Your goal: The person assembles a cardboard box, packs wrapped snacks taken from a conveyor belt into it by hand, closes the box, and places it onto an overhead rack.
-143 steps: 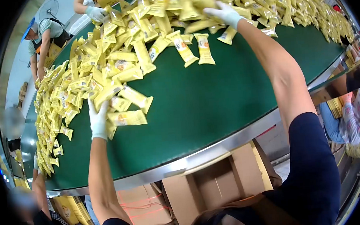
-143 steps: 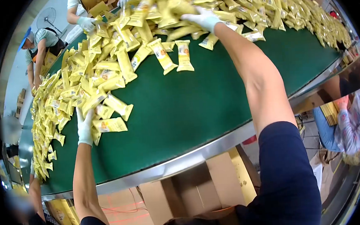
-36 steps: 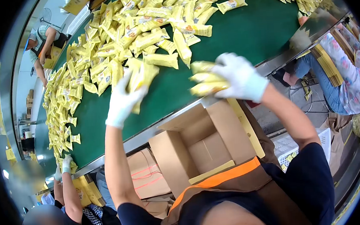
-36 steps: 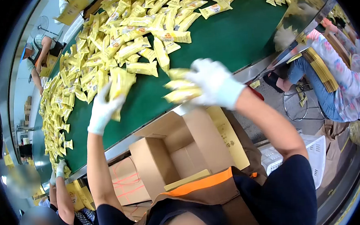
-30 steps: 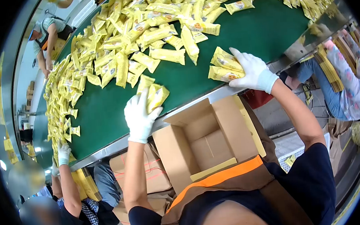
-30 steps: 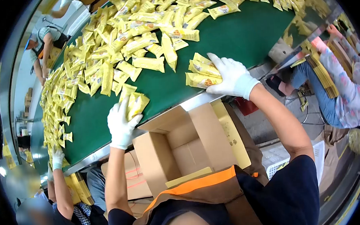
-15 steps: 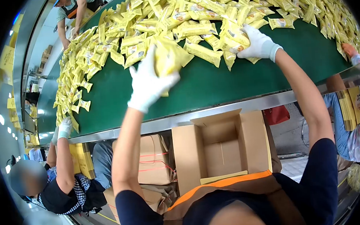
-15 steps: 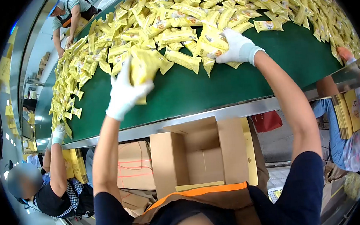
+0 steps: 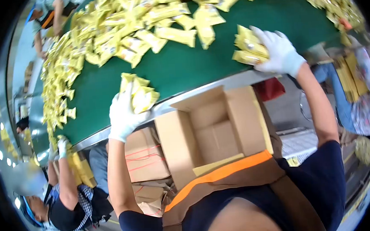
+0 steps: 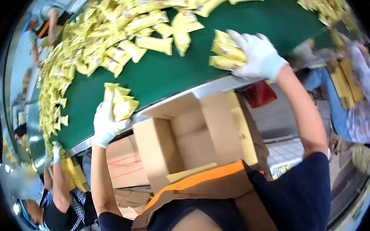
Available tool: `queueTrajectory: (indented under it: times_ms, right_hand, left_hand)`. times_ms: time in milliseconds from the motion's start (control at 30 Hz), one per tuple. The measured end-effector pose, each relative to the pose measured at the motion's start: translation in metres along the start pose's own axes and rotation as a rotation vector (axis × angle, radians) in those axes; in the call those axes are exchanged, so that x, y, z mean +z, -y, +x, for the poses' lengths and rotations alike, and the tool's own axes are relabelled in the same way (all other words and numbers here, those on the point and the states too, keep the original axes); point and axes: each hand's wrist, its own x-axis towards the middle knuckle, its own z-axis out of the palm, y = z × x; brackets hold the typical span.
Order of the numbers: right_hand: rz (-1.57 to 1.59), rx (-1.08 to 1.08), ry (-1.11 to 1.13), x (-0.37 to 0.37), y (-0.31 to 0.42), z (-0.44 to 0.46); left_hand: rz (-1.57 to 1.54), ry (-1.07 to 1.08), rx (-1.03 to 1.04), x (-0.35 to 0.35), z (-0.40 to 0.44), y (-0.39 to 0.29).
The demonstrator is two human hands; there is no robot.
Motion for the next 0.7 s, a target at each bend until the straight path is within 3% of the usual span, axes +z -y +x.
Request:
queueTrajectory:
  times_ms: [133, 167, 233, 300, 367, 400, 467, 500, 567, 600, 633, 700]
  right_hand:
    - [0.028, 0.008, 0.053, -0.004, 0.003, 0.000]
    - [0.065, 0.025, 0.080, -0.007, 0.003, -0.001]
    - [0.149, 0.031, 0.141, -0.013, 0.002, 0.000]
    - [0.586, 0.096, 0.146, -0.051, 0.030, -0.006]
    - [1.433, -0.031, 0.450, -0.088, 0.061, -0.015]
    - [1.234, -0.189, 0.472, -0.091, 0.082, -0.018]
    - [0.843, -0.504, 0.430, -0.098, 0.123, -0.021]
    - [0.508, -0.511, 0.550, -0.095, 0.151, -0.020]
    - [0.006, -0.710, 0.499, -0.044, 0.187, -0.023]
    - [-0.080, -0.735, 0.644, -0.036, 0.206, -0.022]
    - [-0.007, -0.756, 0.636, -0.020, 0.215, -0.028]
    - [0.073, -0.798, 0.666, 0.008, 0.227, -0.041]
  left_hand:
    - [-0.018, -0.190, 0.037, 0.015, 0.001, -0.013]
    - [-0.035, -0.180, -0.054, 0.009, 0.000, -0.021]
    - [0.026, -0.268, 0.000, 0.026, 0.005, 0.007]
    - [-0.061, 0.083, -0.215, 0.005, 0.014, -0.002]
    - [-0.021, 0.171, -0.257, -0.007, 0.020, -0.010]
    - [-0.049, 0.176, -0.262, -0.009, 0.019, -0.013]
    - [-0.307, -0.015, -0.203, -0.001, 0.012, -0.002]
    - [-0.440, -0.103, -0.165, 0.003, 0.008, -0.001]
    - [-0.897, -0.122, -0.139, -0.029, -0.007, -0.037]
    - [-1.090, -0.038, -0.101, -0.050, -0.017, -0.059]
    - [-1.281, 0.046, -0.061, -0.065, -0.027, -0.078]
    - [-1.352, 0.268, 0.075, -0.074, -0.038, -0.102]
